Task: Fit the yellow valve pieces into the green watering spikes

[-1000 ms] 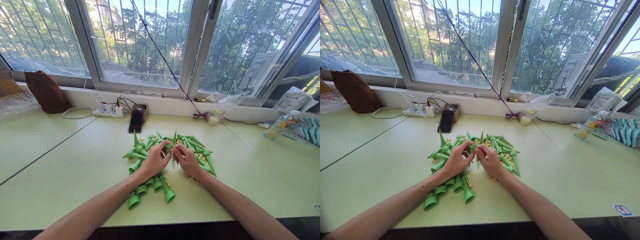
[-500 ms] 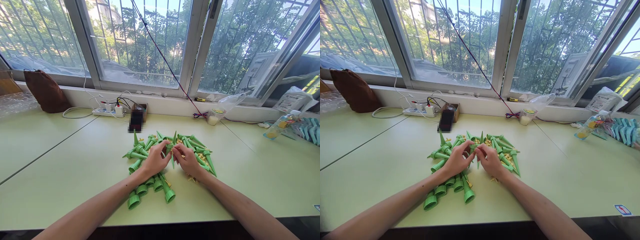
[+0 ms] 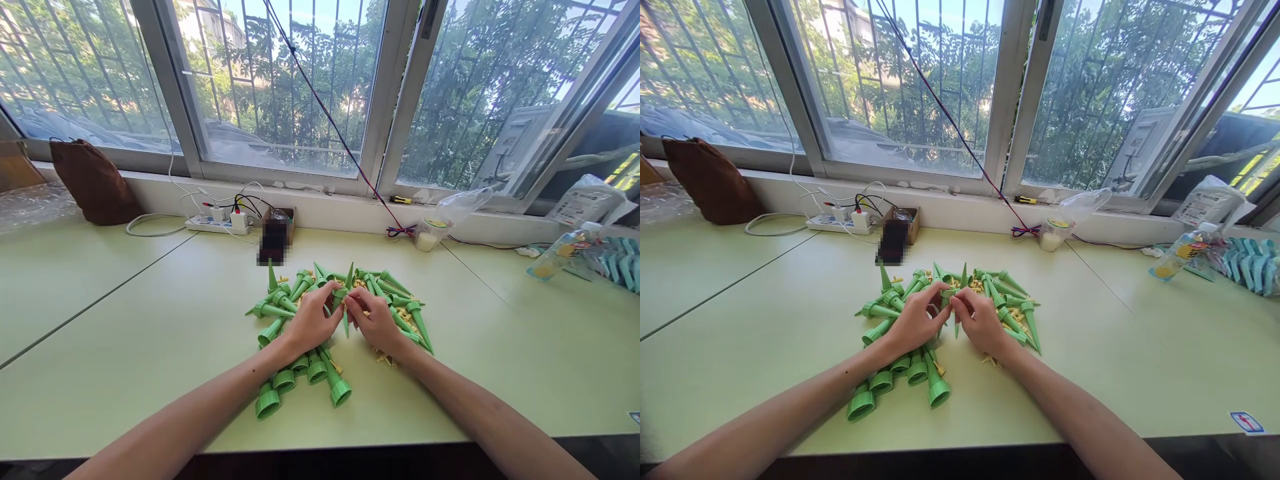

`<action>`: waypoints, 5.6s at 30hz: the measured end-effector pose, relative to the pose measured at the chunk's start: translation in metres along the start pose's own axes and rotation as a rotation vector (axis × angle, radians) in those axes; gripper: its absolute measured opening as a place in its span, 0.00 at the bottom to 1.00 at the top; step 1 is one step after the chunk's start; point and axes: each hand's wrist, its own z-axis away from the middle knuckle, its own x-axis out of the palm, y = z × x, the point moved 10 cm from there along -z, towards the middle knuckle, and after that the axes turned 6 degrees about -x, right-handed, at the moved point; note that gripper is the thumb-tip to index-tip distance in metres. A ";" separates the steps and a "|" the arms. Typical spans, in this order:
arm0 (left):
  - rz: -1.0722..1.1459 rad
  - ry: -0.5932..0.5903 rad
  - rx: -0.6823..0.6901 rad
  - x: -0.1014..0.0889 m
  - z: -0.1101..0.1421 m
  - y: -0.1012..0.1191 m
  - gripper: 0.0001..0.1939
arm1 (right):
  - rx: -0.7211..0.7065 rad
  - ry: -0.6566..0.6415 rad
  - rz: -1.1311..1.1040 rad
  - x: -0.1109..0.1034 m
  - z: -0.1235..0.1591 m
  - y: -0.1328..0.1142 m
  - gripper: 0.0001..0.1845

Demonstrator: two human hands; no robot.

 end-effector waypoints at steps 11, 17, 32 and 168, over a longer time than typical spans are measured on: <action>-0.002 0.012 0.019 0.000 -0.001 0.000 0.10 | 0.002 0.000 -0.001 0.001 0.000 0.002 0.15; -0.007 0.017 0.021 -0.001 -0.001 0.001 0.10 | 0.005 -0.003 0.006 0.000 -0.001 0.001 0.15; 0.006 -0.003 0.012 0.001 0.000 -0.001 0.10 | 0.015 -0.013 0.010 0.001 0.000 0.002 0.16; -0.040 0.200 0.146 -0.018 0.002 0.008 0.08 | 0.000 0.157 0.089 -0.016 0.002 -0.004 0.18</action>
